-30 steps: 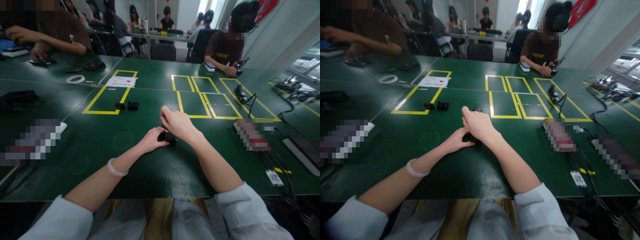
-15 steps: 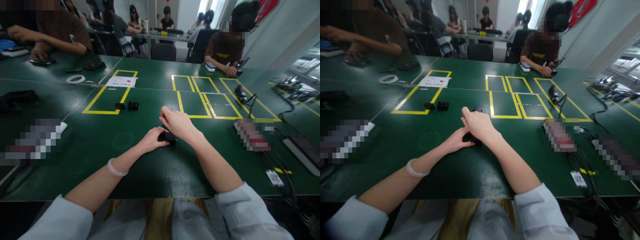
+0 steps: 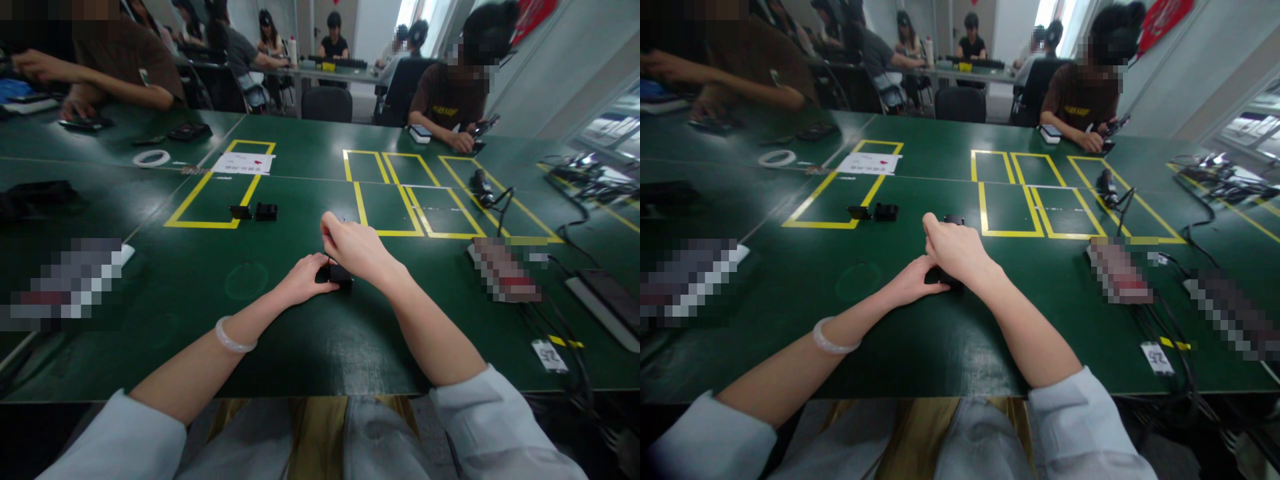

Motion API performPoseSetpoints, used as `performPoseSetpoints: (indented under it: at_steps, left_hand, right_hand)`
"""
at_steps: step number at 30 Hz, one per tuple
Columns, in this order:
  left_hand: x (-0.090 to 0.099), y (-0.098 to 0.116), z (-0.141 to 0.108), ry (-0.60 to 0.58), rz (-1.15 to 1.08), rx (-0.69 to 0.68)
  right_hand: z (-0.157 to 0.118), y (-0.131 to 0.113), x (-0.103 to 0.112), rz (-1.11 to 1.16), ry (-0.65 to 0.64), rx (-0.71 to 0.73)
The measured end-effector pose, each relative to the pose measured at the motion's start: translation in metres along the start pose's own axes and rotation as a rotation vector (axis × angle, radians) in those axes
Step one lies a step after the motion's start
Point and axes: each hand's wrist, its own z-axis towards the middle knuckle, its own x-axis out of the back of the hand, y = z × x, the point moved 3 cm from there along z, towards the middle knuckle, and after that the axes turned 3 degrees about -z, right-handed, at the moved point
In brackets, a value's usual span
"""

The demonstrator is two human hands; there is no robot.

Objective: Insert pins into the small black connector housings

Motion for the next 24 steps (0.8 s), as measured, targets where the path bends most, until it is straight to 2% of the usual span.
performPoseSetpoints:
  at_steps: [24]
  left_hand:
    - [0.0,-0.0008,-0.0002,0.007,-0.001,-0.016]
  right_hand:
    - [0.0004,-0.0005,0.0003,0.012,-0.037,0.001]
